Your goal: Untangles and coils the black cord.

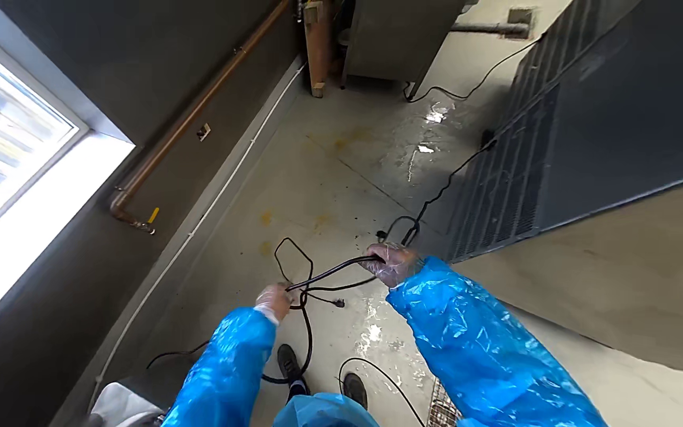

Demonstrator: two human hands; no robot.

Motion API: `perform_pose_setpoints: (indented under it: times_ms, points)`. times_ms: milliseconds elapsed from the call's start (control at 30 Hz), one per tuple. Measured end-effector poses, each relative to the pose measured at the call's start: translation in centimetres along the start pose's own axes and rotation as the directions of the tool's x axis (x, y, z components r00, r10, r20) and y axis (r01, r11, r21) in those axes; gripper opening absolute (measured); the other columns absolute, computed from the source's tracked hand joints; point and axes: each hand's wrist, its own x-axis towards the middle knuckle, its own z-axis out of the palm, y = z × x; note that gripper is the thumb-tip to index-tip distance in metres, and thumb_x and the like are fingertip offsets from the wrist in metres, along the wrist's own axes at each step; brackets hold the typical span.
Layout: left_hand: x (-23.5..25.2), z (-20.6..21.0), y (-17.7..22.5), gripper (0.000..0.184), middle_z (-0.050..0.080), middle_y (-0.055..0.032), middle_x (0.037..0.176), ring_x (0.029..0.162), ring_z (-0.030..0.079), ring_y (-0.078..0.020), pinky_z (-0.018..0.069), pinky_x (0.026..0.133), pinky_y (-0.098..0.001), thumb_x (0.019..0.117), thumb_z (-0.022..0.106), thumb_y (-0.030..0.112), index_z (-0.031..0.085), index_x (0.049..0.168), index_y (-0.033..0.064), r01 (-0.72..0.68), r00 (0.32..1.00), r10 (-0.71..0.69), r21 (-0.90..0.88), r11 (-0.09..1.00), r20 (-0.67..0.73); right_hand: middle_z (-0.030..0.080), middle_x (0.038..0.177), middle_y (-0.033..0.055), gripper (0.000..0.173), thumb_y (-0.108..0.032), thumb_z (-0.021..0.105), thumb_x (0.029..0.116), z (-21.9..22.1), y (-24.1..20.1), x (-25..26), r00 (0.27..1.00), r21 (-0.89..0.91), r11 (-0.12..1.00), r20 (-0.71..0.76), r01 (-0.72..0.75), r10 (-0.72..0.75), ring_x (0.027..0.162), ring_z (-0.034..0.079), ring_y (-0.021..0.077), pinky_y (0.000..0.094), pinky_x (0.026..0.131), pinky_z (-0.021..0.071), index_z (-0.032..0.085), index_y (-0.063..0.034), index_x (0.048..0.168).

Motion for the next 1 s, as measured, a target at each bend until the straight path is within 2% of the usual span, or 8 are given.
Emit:
perform_pose_setpoints:
  times_ms: [167, 300, 400, 533, 600, 700, 900, 1000]
  points:
    - [-4.6, -1.0, -2.0, 0.031, 0.067, -0.0132, 0.101, 0.078, 0.063, -0.0198, 0.0546, 0.074, -0.0385, 0.1085, 0.05, 0.024, 0.064, 0.122, 0.0001, -0.112, 0.983, 0.074, -0.226, 0.968, -0.169, 0.061, 0.13, 0.0287, 0.034, -0.004, 0.066, 0.0951, 2.0, 3.3, -4.1, 0.856, 0.257, 0.866, -0.192, -0.428, 0.48, 0.12, 0.061, 0.0402, 0.0523, 0.1, 0.0524, 0.06, 0.0101, 0.125]
    - [-5.5, 1.3, -3.0, 0.025, 0.063, -0.0062, 0.086, 0.064, 0.058, -0.011, 0.052, 0.061, -0.0283, 0.1078, 0.049, 0.017, 0.065, 0.108, -0.0022, -0.142, 0.969, 0.051, -0.378, 0.915, -0.241, 0.059, 0.134, 0.0301, 0.04, -0.018, 0.046, 0.1098, 12.9, 4.7, -8.1, 0.393, 0.331, 0.256, 0.465, -0.908, 0.793, 0.122, 0.06, 0.0371, 0.048, 0.105, 0.0473, 0.052, 0.0104, 0.138]
    - [-7.1, 1.9, -3.3, 0.022, 0.062, -0.002, 0.079, 0.057, 0.055, -0.0059, 0.0489, 0.054, -0.0223, 0.1073, 0.049, 0.013, 0.064, 0.106, -0.0027, -0.162, 0.97, 0.05, -0.474, 0.866, -0.239, 0.044, 0.15, 0.0302, 0.061, -0.04, 0.036, 0.1118, 19.5, 3.0, -9.1, 0.202, 0.468, -0.219, 0.693, -0.856, 0.692, 0.133, 0.052, 0.0385, 0.0477, 0.108, 0.0442, 0.033, 0.0053, 0.153]
    - [-8.9, 2.4, -4.3, 0.019, 0.061, 0.0009, 0.076, 0.055, 0.054, -0.0032, 0.048, 0.052, -0.02, 0.1059, 0.05, 0.011, 0.063, 0.106, -0.0022, -0.179, 0.968, 0.071, -0.466, 0.866, -0.24, 0.039, 0.155, 0.028, 0.064, -0.042, 0.043, 0.1096, 21.8, 4.4, -5.6, 0.17, 0.643, -0.435, 0.661, -0.631, 0.731, 0.138, 0.046, 0.0388, 0.0505, 0.111, 0.0407, 0.03, 0.0017, 0.155]
    - [-9.1, 3.2, -4.8, 0.018, 0.061, 0.0017, 0.075, 0.053, 0.053, -0.0024, 0.0473, 0.05, -0.0187, 0.1053, 0.05, 0.009, 0.063, 0.103, -0.0022, -0.211, 0.96, 0.08, -0.507, 0.836, -0.266, 0.049, 0.147, 0.0253, 0.057, -0.037, 0.041, 0.1111, 21.5, 5.6, -4.9, 0.168, 0.665, -0.426, 0.637, -0.613, 0.753, 0.128, 0.055, 0.0321, 0.0445, 0.105, 0.0456, 0.034, 0.0014, 0.153]
    - [-8.3, 2.9, -5.5, 0.022, 0.061, 0.0001, 0.07, 0.046, 0.05, -0.0036, 0.0448, 0.043, -0.0181, 0.1075, 0.044, 0.008, 0.06, 0.096, -0.0015, -0.215, 0.942, -0.017, -0.641, 0.737, -0.335, 0.043, 0.07, -0.0022, 0.037, -0.034, 0.033, 0.1129, 20.3, 6.8, -4.7, 0.2, 0.737, -0.281, 0.49, -0.614, 0.848, 0.053, 0.044, 0.0075, 0.0239, 0.054, 0.045, 0.053, -0.0023, 0.117]
    - [-2.3, 4.2, -7.7, 0.038, 0.059, -0.0071, 0.076, 0.055, 0.052, -0.0133, 0.0486, 0.056, -0.0302, 0.1115, 0.041, 0.028, 0.062, 0.105, -0.0033, 0.128, 0.97, -0.215, -0.512, 0.85, -0.114, 0.049, 0.058, -0.0089, 0.025, -0.01, 0.046, 0.1052, 9.0, -3.7, -8.0, 0.698, 0.852, 0.186, 0.254, -0.489, 0.669, 0.045, 0.038, -0.0019, 0.0158, 0.046, 0.0354, 0.061, -0.002, 0.087]
    - [0.3, 6.3, -8.8, 0.039, 0.056, -0.0078, 0.074, 0.053, 0.049, -0.0112, 0.0457, 0.052, -0.0257, 0.1112, 0.042, 0.029, 0.059, 0.109, -0.0066, 0.221, 0.945, -0.327, -0.691, 0.689, -0.024, 0.061, 0.06, -0.0133, 0.024, -0.023, 0.052, 0.1, 4.3, -4.7, -9.6, 0.877, 0.99, 0.1, 0.037, -0.097, 0.479, 0.05, 0.052, -0.0042, 0.0145, 0.05, 0.0451, 0.069, -0.0215, 0.083]
